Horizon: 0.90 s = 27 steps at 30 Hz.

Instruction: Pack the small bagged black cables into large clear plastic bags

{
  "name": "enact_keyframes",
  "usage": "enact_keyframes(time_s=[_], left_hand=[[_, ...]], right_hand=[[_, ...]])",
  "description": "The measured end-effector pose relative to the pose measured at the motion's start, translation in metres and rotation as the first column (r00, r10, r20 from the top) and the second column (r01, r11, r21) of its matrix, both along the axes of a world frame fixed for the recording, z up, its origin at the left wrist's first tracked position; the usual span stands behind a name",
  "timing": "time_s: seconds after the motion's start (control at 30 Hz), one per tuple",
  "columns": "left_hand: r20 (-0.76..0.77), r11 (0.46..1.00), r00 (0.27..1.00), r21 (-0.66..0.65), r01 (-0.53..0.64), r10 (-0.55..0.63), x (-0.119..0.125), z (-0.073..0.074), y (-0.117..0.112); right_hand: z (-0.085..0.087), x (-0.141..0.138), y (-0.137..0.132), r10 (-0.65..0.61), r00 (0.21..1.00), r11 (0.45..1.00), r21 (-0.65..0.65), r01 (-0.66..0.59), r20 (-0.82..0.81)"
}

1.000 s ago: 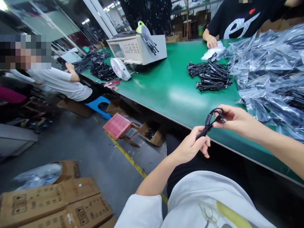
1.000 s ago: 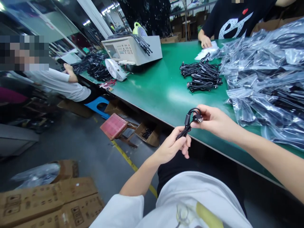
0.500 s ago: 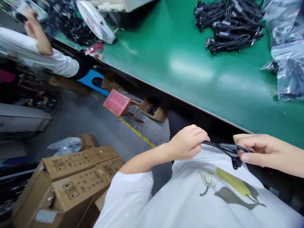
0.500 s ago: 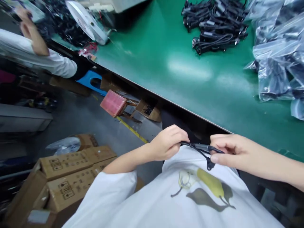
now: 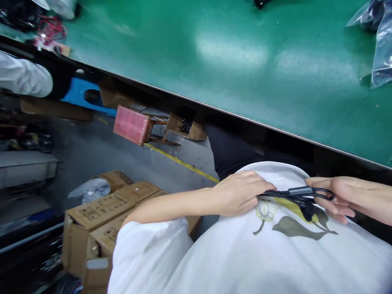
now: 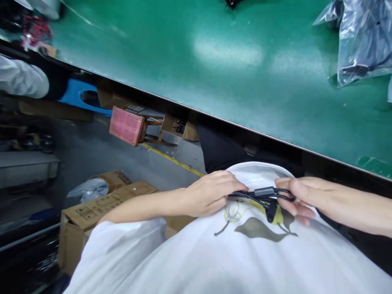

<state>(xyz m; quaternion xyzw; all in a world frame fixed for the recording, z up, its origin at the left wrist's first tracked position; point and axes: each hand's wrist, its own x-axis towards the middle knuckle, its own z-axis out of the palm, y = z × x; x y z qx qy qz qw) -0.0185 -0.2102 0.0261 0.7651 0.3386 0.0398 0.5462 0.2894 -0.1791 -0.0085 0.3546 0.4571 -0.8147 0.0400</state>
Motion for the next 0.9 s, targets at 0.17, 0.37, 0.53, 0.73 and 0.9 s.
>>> enact_keyframes(time_s=[0.17,0.37,0.53,0.73,0.9], left_hand=[[0.061,0.960,0.997,-0.280,-0.020,0.038,0.004,-0.005,0.010],[0.102,0.732,0.967,-0.673,-0.106,0.233,0.021,-0.011,0.035],[0.112,0.439,0.787,-0.872,-0.215,0.607,0.036,-0.027,0.039],[0.076,0.513,0.790,-0.797,-0.320,0.609,0.035,-0.029,0.046],[0.019,0.873,0.890,-0.205,-0.442,0.455,0.032,-0.020,0.043]], right_hand=[[-0.005,0.003,0.004,-0.101,0.995,0.986,-0.133,0.099,-0.013],[0.000,-0.016,0.032,-0.181,0.983,0.946,0.279,0.162,0.043],[-0.005,-0.024,0.046,-0.267,0.963,0.391,0.910,0.139,-0.033],[-0.011,-0.034,0.055,0.023,1.000,-0.244,0.970,-0.012,0.018],[-0.002,-0.044,0.061,-0.057,0.996,-0.206,0.975,-0.083,0.072]])
